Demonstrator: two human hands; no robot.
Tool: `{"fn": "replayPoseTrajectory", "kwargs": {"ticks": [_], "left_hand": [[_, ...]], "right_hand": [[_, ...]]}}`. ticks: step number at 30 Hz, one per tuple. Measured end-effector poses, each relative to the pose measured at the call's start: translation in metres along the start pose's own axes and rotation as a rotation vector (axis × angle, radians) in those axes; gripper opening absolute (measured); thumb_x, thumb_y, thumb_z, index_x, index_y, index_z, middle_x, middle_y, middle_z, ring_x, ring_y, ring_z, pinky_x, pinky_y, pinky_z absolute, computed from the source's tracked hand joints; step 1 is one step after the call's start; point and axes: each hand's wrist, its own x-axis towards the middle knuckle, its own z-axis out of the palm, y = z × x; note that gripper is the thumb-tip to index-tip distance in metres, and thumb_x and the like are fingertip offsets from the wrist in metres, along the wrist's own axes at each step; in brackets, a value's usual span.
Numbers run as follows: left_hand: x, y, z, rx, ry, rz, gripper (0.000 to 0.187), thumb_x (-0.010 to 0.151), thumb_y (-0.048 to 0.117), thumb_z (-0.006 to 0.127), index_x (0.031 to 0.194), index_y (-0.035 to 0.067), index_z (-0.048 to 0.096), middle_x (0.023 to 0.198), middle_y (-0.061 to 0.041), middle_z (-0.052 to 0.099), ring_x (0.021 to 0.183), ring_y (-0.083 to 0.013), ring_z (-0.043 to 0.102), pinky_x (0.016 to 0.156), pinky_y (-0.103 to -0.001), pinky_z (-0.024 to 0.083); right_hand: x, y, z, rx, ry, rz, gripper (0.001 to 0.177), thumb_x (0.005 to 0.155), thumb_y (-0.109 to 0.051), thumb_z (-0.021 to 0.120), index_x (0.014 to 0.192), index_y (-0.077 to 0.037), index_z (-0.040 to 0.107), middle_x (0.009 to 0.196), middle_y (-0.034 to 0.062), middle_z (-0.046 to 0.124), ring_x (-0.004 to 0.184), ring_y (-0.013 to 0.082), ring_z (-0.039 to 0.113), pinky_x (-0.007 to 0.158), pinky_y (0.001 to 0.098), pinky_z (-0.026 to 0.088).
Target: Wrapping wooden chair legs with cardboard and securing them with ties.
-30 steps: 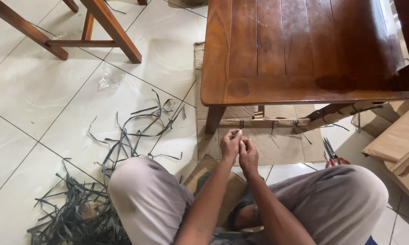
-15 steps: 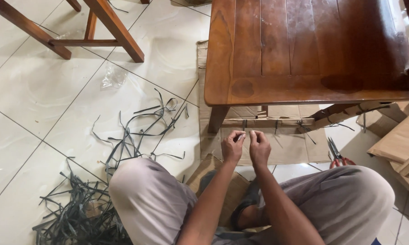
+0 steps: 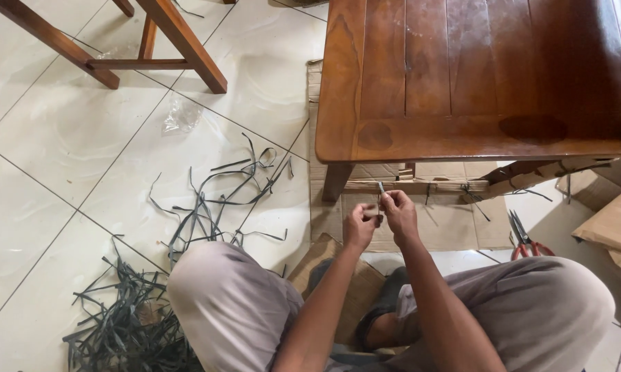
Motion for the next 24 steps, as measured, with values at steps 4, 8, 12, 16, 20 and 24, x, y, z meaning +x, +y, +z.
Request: {"fn": "replayPoseTrajectory", "kwargs": {"ticks": [4, 8, 12, 16, 20, 24], "left_hand": [[0.000, -0.002, -0.001, 0.179, -0.102, -0.040, 0.011, 0.082, 0.031, 0.073, 0.090, 0.031, 0.080, 0.063, 0.008, 0.073, 0.070, -0.0108, 0.075, 0.067, -0.025, 0.058], [-0.004, 0.023, -0.011, 0.312, -0.029, 0.133, 0.011, 0.086, 0.030, 0.069, 0.090, 0.029, 0.079, 0.074, 0.000, 0.075, 0.082, -0.0245, 0.075, 0.076, -0.039, 0.059], [-0.013, 0.045, -0.025, 0.260, 0.066, 0.395, 0.009, 0.090, 0.023, 0.070, 0.093, 0.016, 0.075, 0.087, -0.014, 0.074, 0.091, -0.0377, 0.073, 0.081, -0.050, 0.057], [-0.016, 0.054, -0.032, 0.279, 0.052, 0.518, 0.006, 0.093, 0.020, 0.067, 0.093, 0.017, 0.072, 0.088, -0.013, 0.072, 0.092, -0.0366, 0.072, 0.084, -0.046, 0.057], [-0.015, 0.060, -0.030, 0.320, 0.115, 0.571, 0.009, 0.096, 0.021, 0.064, 0.096, 0.016, 0.071, 0.088, -0.012, 0.068, 0.094, -0.0362, 0.069, 0.088, -0.046, 0.055], [-0.004, 0.061, -0.022, 0.300, 0.171, 0.597, 0.011, 0.096, 0.021, 0.066, 0.099, 0.013, 0.072, 0.092, -0.013, 0.067, 0.095, -0.0380, 0.068, 0.087, -0.046, 0.055]], "right_hand": [[-0.006, 0.000, -0.003, -0.038, 0.009, -0.032, 0.013, 0.098, -0.012, 0.066, 0.105, -0.001, 0.069, 0.075, 0.0094, 0.066, 0.063, 0.0138, 0.059, 0.051, 0.0248, 0.047], [-0.009, -0.003, -0.008, -0.152, -0.003, -0.083, 0.016, 0.095, -0.015, 0.071, 0.109, -0.006, 0.075, 0.076, 0.0112, 0.071, 0.062, 0.0153, 0.063, 0.056, 0.0298, 0.052], [-0.005, 0.003, -0.012, -0.133, -0.053, -0.114, 0.017, 0.094, -0.012, 0.071, 0.109, -0.009, 0.077, 0.076, 0.0108, 0.071, 0.063, 0.0142, 0.063, 0.056, 0.0277, 0.052], [-0.006, 0.005, -0.010, -0.007, -0.104, -0.090, 0.021, 0.096, -0.009, 0.067, 0.114, -0.005, 0.076, 0.079, 0.0110, 0.071, 0.066, 0.0134, 0.062, 0.062, 0.0271, 0.055], [-0.007, 0.001, -0.010, 0.019, -0.133, -0.094, 0.022, 0.097, -0.008, 0.066, 0.117, -0.004, 0.075, 0.083, 0.0105, 0.072, 0.069, 0.0130, 0.063, 0.066, 0.0274, 0.056], [-0.003, 0.009, -0.011, -0.063, -0.105, -0.118, 0.020, 0.096, -0.011, 0.072, 0.114, -0.006, 0.077, 0.086, 0.0165, 0.076, 0.073, 0.0190, 0.070, 0.070, 0.0336, 0.059]]}}
